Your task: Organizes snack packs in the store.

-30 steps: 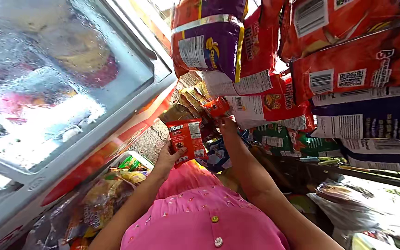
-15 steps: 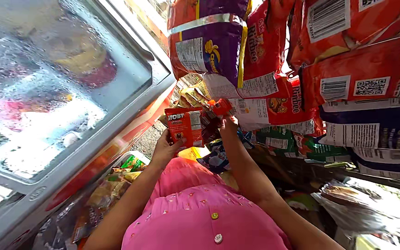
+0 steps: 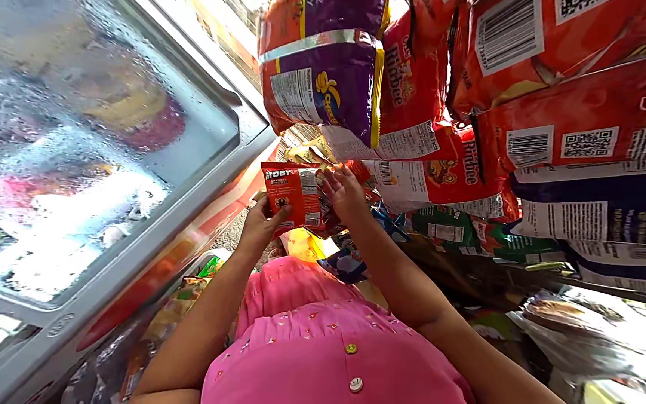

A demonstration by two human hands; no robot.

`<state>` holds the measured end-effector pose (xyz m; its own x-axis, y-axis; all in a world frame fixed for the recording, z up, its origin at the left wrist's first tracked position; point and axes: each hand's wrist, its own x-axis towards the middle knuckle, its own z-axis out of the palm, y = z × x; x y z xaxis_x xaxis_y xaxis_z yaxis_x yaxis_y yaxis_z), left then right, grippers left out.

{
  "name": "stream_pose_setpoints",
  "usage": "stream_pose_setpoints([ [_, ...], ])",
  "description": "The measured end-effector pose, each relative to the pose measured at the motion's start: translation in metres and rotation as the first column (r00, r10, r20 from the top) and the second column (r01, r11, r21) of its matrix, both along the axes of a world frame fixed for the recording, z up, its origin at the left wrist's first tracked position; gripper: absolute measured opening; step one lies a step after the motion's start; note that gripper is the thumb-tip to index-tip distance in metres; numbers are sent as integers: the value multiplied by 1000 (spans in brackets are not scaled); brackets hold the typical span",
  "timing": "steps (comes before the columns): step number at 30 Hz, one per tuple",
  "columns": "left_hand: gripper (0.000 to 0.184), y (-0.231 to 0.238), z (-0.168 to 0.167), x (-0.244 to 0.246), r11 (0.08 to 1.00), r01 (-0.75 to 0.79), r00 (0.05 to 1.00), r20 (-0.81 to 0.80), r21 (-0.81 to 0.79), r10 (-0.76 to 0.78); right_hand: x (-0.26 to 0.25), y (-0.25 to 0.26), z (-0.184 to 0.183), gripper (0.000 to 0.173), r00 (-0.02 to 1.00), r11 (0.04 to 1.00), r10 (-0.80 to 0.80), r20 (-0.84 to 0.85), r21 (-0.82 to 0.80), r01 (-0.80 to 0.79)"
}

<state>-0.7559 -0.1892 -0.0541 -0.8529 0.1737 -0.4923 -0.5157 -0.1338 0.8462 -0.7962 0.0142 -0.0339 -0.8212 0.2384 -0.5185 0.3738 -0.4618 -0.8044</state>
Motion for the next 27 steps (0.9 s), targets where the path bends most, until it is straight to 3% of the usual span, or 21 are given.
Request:
stream_pose_setpoints([
  [5, 41, 3, -1, -18, 996, 80, 995, -49, -41, -82, -7, 1, 3, 41, 975, 934, -222, 2, -285, 213],
  [7, 39, 3, 2, -26, 992, 116, 993, -26, -45, -117, -11, 1, 7, 48, 972, 921, -235, 21, -314, 230],
  [11, 37, 3, 2, -40, 980, 156, 987, -7, -120, -158, -19, 1, 7, 53, 991, 978, -134, 6, -161, 133],
  [14, 37, 0, 0, -45, 971, 172, 984, -7, -163, -175, -18, 2, 9, 29, 998, 998, -49, 36, -40, 50],
  [19, 32, 2, -9, -60, 929, 241, 966, -21, -281, -258, 1, 2, 24, 16, 992, 993, 97, 87, 65, -102],
  [22, 36, 8, -16, -72, 879, 281, 929, -120, -384, -349, 18, -2, 33, 9, 968, 950, 226, 111, 194, -244],
  [24, 39, 15, -18, -82, 873, 299, 899, -194, -385, -393, 25, -5, 36, 9, 955, 932, 281, 94, 210, -294],
  [27, 46, 26, -22, -102, 908, 329, 875, -277, -259, -396, 30, -5, 37, 10, 948, 926, 311, 64, 203, -317],
])
